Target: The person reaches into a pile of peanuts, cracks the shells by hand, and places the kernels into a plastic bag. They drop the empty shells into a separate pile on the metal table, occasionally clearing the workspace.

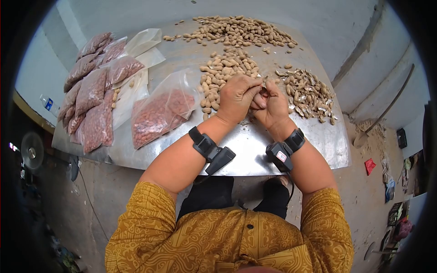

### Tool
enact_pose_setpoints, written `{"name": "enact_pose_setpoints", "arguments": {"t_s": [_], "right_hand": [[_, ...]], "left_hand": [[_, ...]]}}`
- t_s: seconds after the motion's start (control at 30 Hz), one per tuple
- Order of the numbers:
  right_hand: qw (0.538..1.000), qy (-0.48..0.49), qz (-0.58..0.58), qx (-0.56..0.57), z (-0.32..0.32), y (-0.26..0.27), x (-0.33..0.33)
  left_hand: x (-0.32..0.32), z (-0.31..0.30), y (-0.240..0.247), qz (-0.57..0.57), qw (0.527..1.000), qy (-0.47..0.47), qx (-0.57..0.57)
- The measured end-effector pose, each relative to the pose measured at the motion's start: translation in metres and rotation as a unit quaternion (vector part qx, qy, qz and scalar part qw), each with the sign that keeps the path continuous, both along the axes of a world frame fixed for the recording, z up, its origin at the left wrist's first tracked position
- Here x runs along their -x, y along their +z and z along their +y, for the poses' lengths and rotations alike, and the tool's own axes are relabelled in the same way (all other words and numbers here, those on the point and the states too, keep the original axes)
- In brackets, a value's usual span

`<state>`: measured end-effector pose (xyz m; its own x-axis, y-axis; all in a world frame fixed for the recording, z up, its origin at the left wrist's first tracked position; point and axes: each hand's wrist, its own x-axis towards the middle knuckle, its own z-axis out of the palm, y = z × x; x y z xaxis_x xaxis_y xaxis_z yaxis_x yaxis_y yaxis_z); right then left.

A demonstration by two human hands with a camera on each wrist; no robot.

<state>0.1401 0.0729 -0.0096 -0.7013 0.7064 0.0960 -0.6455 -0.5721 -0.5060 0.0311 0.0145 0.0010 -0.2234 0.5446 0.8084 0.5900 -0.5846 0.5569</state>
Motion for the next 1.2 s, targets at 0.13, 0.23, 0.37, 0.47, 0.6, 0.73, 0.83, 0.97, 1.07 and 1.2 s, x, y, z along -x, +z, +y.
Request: {"name": "enact_pose_setpoints", "arguments": {"t_s": [0.13, 0.23, 0.37, 0.47, 0.6, 0.73, 0.83, 0.97, 1.07, 1.2], "right_hand": [[1.0, 0.004, -0.007, -0.009, -0.003, 0.012, -0.005], [1.0, 0.014, -0.019, -0.013, -0.003, 0.013, -0.006], [0.998, -0.017, -0.049, -0.046, -0.002, 0.009, -0.005], [0.986, -0.075, -0.108, -0.099, -0.007, 0.015, -0.004], [0.975, -0.085, -0.137, -0.151, -0.009, 0.021, -0.006], [0.931, -0.165, -0.246, -0.212, 0.006, 0.021, -0.012], [0.793, -0.336, -0.388, -0.327, 0.04, 0.023, -0.034], [0.49, -0.53, -0.512, -0.466, 0.068, 0.033, -0.066], [0.577, -0.393, -0.553, -0.454, 0.051, 0.047, -0.069], [0.49, -0.153, -0.618, -0.595, 0.04, 0.044, -0.061]], "left_hand": [[0.001, -0.002, 0.003, 0.055, 0.998, 0.022, -0.027], [0.005, 0.001, -0.001, 0.103, 0.992, 0.037, -0.056], [0.004, -0.001, 0.003, 0.09, 0.995, 0.028, -0.038], [0.0, -0.004, 0.0, -0.056, 0.997, -0.009, 0.051], [0.002, -0.003, -0.002, -0.14, 0.987, -0.025, 0.08], [0.001, -0.005, 0.0, -0.144, 0.986, -0.014, 0.081], [0.003, -0.009, 0.002, -0.113, 0.991, -0.009, 0.077], [0.003, -0.008, 0.001, -0.122, 0.99, -0.007, 0.064], [0.004, -0.009, 0.003, -0.114, 0.991, 0.001, 0.067], [0.006, -0.009, 0.001, -0.123, 0.989, -0.009, 0.085]]}}
